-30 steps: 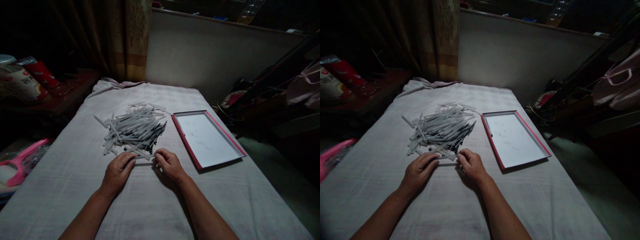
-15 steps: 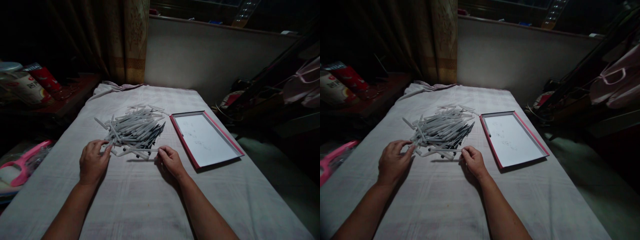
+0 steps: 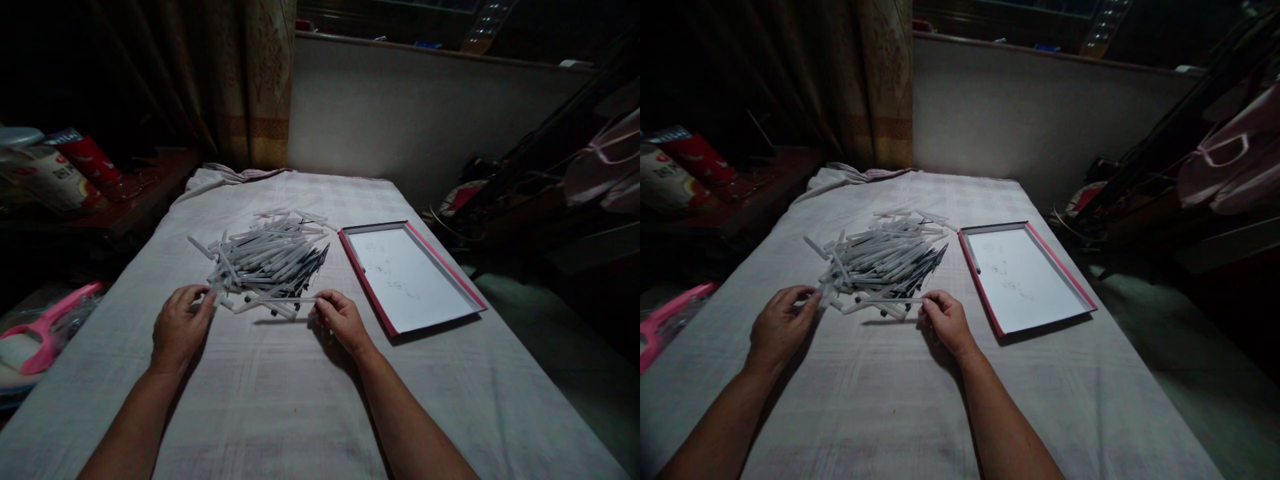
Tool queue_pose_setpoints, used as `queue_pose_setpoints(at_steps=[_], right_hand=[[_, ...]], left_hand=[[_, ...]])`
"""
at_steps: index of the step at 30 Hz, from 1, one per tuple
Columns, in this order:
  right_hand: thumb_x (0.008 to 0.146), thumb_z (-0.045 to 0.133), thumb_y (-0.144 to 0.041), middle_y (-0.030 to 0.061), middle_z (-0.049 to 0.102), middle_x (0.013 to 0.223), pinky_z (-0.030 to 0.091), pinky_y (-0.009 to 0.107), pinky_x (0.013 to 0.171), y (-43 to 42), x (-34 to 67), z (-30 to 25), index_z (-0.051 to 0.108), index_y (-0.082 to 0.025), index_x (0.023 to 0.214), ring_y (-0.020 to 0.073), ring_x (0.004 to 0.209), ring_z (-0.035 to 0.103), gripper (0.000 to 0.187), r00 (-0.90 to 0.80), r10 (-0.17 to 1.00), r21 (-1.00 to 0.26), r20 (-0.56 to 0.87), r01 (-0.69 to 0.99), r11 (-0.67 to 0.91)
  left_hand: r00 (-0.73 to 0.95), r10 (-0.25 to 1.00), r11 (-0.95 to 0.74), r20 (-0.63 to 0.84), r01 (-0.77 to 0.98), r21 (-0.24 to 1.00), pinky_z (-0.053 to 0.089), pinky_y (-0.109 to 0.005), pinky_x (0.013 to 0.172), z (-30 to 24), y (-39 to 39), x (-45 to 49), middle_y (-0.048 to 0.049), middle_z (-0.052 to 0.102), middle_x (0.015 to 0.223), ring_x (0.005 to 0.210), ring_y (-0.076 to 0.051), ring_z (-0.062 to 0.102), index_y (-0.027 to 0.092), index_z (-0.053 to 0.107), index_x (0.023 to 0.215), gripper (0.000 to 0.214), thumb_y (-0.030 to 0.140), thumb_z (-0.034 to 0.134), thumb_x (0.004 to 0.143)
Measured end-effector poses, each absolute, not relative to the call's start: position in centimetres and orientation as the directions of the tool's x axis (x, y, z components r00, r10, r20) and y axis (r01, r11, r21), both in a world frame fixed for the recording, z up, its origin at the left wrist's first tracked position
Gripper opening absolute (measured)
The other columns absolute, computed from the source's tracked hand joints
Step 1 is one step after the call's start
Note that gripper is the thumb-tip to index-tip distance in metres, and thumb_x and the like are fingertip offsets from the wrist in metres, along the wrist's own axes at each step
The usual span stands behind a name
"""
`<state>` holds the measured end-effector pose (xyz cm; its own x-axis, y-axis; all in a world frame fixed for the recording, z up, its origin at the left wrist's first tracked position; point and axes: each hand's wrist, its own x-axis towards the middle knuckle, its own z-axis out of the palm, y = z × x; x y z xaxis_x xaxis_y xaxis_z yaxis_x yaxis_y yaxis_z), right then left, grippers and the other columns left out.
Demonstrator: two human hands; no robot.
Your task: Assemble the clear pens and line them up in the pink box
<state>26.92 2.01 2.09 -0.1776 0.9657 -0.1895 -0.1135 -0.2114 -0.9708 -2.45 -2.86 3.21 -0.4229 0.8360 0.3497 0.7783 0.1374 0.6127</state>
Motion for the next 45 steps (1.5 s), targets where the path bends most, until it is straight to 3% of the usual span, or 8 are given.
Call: queue_pose_setpoints(at_steps=[3,5,8,19,28,35,40,45], right_hand=[[0.062,0.080,-0.049,-0.0009,0.067,0.062,0.040,0.020,0.044,2.0,27.0,2.6,0.065,-0.018,0.081,0.0093,0.047,0.055,0.039,-0.170,0.956,-0.947,-0.238,-0.178,-0.267],[0.062,0.080,-0.047,-0.0006,0.068,0.063,0.038,0.019,0.043,2.0,27.1,2.7,0.066,-0.018,0.082,0.0092,0.048,0.056,0.038,-0.160,0.955,-0.937,-0.248,-0.209,-0.279],[0.062,0.081,-0.045,-0.0004,0.068,0.063,0.036,0.019,0.042,1.9,27.1,2.7,0.067,-0.018,0.082,0.0089,0.047,0.056,0.037,-0.160,0.955,-0.933,-0.249,-0.224,-0.281],[0.060,0.081,-0.040,-0.0007,0.068,0.061,0.043,0.021,0.045,1.7,27.0,3.3,0.068,-0.018,0.078,0.0100,0.048,0.057,0.031,-0.182,0.947,-0.932,-0.266,-0.201,-0.300],[0.062,0.077,-0.038,-0.0006,0.068,0.061,0.039,0.020,0.043,1.9,27.1,3.1,0.067,-0.018,0.078,0.0092,0.047,0.054,0.027,-0.202,0.947,-0.952,-0.249,-0.127,-0.277],[0.060,0.074,-0.031,-0.0003,0.068,0.060,0.036,0.019,0.043,2.1,28.0,3.2,0.071,-0.016,0.078,0.0079,0.045,0.051,0.023,-0.216,0.939,-0.954,-0.268,-0.076,-0.289],[0.061,0.074,-0.031,0.0010,0.069,0.063,0.036,0.020,0.044,2.1,28.2,3.1,0.072,-0.017,0.079,0.0083,0.047,0.052,0.023,-0.208,0.942,-0.951,-0.264,-0.105,-0.290],[0.059,0.076,-0.031,0.0012,0.069,0.062,0.035,0.019,0.044,2.1,28.1,3.0,0.073,-0.016,0.078,0.0082,0.047,0.052,0.024,-0.205,0.942,-0.949,-0.267,-0.116,-0.294]], left_hand=[[-0.485,0.874,0.152,0.025,0.324,0.934,0.046,-0.027,0.055,3.8,-3.8,-0.5,-0.0013,0.067,0.074,0.061,-0.017,0.060,0.023,0.067,0.093,0.046,0.063,0.071,0.069],[-0.401,0.895,0.237,-0.195,0.057,0.970,0.041,-0.024,0.048,3.8,-4.2,1.1,0.0014,0.063,0.064,0.050,-0.013,0.054,0.021,0.067,0.095,0.058,0.066,0.078,0.060],[-0.312,0.899,0.296,-0.306,-0.081,0.952,0.034,-0.020,0.042,3.6,-4.5,2.7,0.0026,0.061,0.059,0.045,-0.010,0.051,0.018,0.068,0.095,0.063,0.065,0.083,0.055],[-0.269,0.902,0.317,-0.337,-0.118,0.941,0.028,-0.016,0.039,3.3,-4.5,3.2,0.0033,0.062,0.058,0.042,-0.007,0.045,0.017,0.065,0.097,0.063,0.064,0.082,0.058],[-0.287,0.917,0.265,-0.276,-0.075,0.961,0.039,-0.019,0.047,3.2,-4.5,3.2,0.0028,0.062,0.065,0.051,-0.009,0.052,0.018,0.070,0.091,0.059,0.062,0.086,0.055],[-0.232,0.939,0.264,-0.256,0.007,0.964,0.034,-0.019,0.044,2.8,-4.6,3.4,0.0039,0.056,0.057,0.048,-0.008,0.046,0.017,0.073,0.091,0.053,0.060,0.082,0.062],[-0.248,0.927,0.282,-0.283,-0.038,0.959,0.042,-0.022,0.043,2.8,-4.5,3.7,-0.0026,0.067,0.075,0.050,-0.009,0.052,0.016,0.073,0.093,0.060,0.063,0.083,0.058],[-0.218,0.925,0.306,-0.312,-0.059,0.950,0.041,-0.021,0.043,2.9,-4.4,3.5,-0.0028,0.068,0.076,0.049,-0.009,0.051,0.015,0.073,0.094,0.062,0.064,0.084,0.057]])
